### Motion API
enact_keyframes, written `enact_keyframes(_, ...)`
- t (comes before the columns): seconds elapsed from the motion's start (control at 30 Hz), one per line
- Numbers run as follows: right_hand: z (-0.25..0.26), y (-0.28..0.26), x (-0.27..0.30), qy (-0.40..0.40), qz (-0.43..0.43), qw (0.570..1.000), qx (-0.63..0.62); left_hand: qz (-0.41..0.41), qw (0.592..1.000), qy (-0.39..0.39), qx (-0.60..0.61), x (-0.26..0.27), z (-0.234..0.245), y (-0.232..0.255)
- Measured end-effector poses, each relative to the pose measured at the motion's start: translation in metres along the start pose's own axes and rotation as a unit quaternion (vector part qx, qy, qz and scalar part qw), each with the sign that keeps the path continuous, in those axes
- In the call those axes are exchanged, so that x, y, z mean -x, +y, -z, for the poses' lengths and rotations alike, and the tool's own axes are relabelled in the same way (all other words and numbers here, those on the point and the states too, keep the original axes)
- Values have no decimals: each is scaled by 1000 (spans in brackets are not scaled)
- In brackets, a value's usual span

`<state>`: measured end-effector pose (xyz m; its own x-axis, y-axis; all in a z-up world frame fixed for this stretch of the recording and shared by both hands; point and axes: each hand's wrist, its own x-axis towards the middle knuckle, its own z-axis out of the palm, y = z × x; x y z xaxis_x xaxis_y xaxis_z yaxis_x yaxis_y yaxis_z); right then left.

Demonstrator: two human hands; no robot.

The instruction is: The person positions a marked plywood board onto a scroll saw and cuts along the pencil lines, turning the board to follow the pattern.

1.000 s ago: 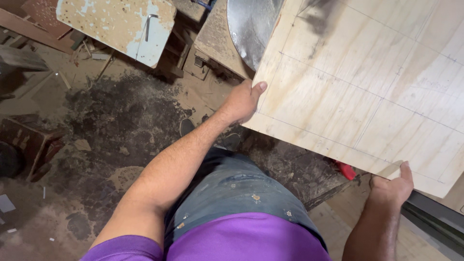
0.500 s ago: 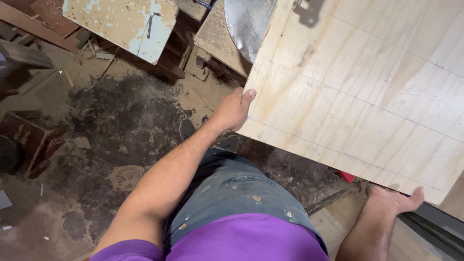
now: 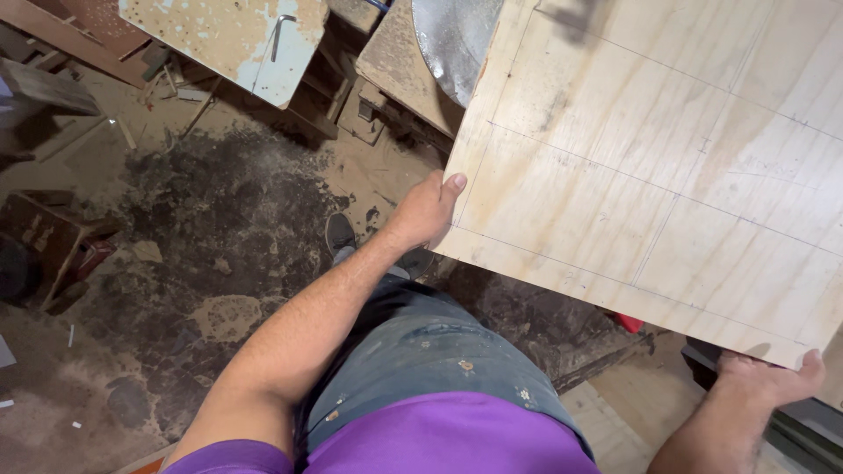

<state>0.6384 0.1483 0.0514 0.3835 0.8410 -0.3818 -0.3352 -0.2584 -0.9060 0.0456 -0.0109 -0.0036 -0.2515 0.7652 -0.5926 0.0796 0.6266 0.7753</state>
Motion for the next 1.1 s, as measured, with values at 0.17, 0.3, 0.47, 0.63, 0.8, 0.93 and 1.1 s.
enact_keyframes(0.17,-7,0,-4,96,-16,995,25,18,1000,-21,-2,0,0,1)
enact_keyframes(0.3,-1,-2,5,98,-53,994,-5,8,1000,-11,11,1,3,-2)
enact_keyframes(0.47,21,8,40,21,-62,996,-53,34,999,-36,-17,-3,22,-3)
enact_keyframes(0.63,60,18,101,-1,-82,996,-46,46,996,-55,-48,-6,52,-8)
enact_keyframes(0.8,88,27,176,-77,-145,986,-30,12,997,-30,-72,-15,84,-13)
enact_keyframes(0.93,92,59,225,-66,-147,987,-3,43,990,-53,-125,-24,120,-11)
enact_keyframes(1.1,89,103,295,-10,-188,967,170,113,975,-60,-182,-36,165,5)
